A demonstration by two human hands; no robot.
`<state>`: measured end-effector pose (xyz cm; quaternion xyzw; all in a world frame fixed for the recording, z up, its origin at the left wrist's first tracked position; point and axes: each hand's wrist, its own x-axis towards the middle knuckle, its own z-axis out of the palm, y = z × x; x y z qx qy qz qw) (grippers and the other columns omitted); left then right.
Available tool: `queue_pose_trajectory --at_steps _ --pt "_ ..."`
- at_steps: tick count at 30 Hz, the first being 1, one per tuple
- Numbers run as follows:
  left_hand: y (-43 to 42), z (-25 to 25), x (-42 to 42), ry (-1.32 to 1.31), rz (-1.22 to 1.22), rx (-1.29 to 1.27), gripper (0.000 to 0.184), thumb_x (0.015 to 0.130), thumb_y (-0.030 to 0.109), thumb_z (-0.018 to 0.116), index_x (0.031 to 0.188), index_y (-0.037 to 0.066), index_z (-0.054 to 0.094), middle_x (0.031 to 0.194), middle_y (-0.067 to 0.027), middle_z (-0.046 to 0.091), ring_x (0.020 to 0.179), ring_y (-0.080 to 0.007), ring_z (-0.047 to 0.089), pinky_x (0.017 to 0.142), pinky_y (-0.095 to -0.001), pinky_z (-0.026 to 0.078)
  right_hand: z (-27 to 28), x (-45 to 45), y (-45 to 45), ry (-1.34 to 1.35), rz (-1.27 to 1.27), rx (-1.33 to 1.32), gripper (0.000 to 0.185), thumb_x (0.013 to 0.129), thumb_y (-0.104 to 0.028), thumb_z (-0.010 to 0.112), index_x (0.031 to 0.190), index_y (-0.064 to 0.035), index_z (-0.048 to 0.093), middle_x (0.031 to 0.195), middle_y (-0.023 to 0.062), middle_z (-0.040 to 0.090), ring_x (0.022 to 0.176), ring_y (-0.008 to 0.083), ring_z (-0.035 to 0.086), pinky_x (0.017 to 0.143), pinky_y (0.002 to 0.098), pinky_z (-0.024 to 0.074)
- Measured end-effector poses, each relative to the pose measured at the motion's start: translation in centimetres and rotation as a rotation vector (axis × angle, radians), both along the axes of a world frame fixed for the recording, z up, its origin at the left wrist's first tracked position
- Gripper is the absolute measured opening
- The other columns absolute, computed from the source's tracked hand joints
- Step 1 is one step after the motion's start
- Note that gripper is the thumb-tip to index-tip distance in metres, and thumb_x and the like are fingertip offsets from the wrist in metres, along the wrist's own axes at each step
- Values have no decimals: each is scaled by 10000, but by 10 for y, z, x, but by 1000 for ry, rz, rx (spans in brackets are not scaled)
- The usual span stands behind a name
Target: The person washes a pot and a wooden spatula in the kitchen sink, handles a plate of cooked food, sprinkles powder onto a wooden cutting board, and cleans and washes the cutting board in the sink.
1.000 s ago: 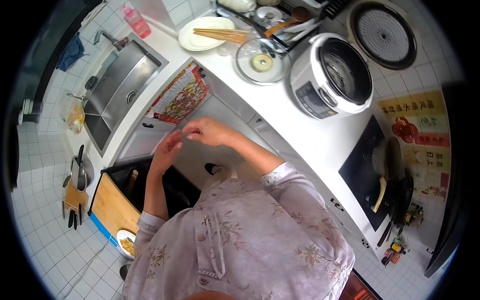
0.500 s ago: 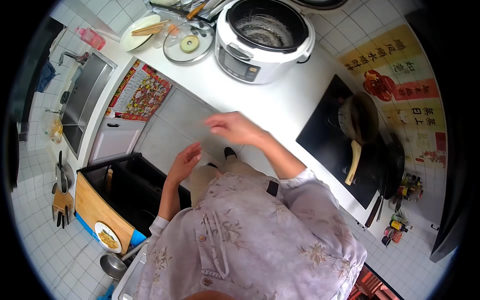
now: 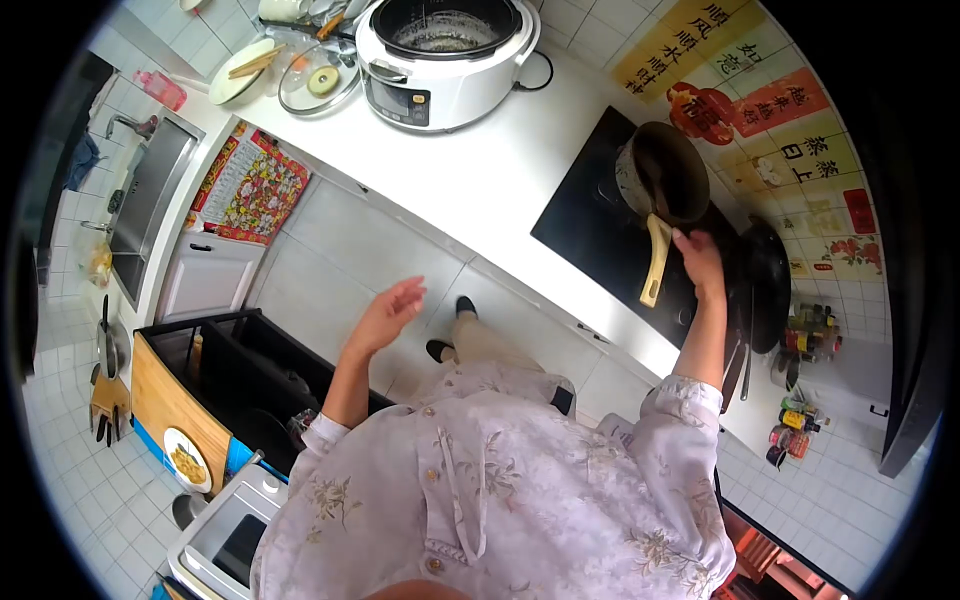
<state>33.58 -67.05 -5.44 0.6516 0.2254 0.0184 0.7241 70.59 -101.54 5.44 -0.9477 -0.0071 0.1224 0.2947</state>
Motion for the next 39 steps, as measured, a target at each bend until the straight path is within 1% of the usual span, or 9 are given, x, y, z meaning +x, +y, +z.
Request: queue_pose_trajectory --at_steps 2,7,11,18,28,32,34,35,39 --pt "-15 12 -1 104 -178 15 435 843 126 544 1252 72 406 1117 -122 526 1024 -179 493 878 -291 391 17 -25 20 346 -132 232 471 754 -409 637 995 -24 512 882 71 579 803 157 554 651 302 448" --pt "-26 19 22 117 -142 97 431 839 123 544 1245 67 410 1116 -132 530 1023 -200 506 873 -307 401 -30 -14 13 785 -248 924 259 852 -290 530 958 -53 527 772 41 581 626 148 559 573 297 466" --pt "-43 35 48 74 -179 163 426 840 140 540 1242 69 414 1118 -146 534 1050 -210 504 884 -314 401 -49 -15 13 989 -238 1278 193 865 -213 517 935 -34 527 585 -42 431 440 43 386 405 169 364" --pt "-47 60 56 34 -225 203 426 835 161 544 1237 85 422 1135 -132 532 1070 -220 494 908 -330 387 -10 -62 15 524 -234 878 118 809 -135 589 824 -83 485 508 -56 378 358 20 293 306 153 247" --pt "-24 77 55 -170 -449 115 478 853 220 525 1282 89 359 1172 -139 498 1108 -212 461 942 -333 357 72 -143 119 904 408 727 238 784 -106 581 975 -26 464 502 -29 337 354 51 299 310 188 264" --pt "23 73 37 -322 -163 31 456 889 250 474 1266 27 348 1170 -125 494 1073 -190 478 921 -298 368 35 -187 264 1084 717 845 274 841 -271 531 958 -33 461 569 -8 391 356 59 338 318 196 297" --pt "69 61 24 -438 165 -360 399 905 238 443 1223 9 373 1193 -136 473 1016 -172 508 912 -290 372 15 -213 340 1163 837 864 362 848 -379 513 956 -38 457 583 -2 415 361 63 353 326 190 329" --pt "97 61 12 -435 283 -368 348 918 239 409 1189 21 392 1143 -128 495 865 -144 559 781 -279 456 16 -229 378 1138 890 833 380 848 -406 500 933 -38 454 588 2 426 364 66 365 327 195 340" --pt "199 84 -39 -422 570 -536 376 892 287 459 1144 9 430 913 -89 551 519 -138 534 396 -264 445 1 -290 505 1101 1100 730 461 834 -506 458 808 -46 429 570 16 460 371 83 422 338 210 373"
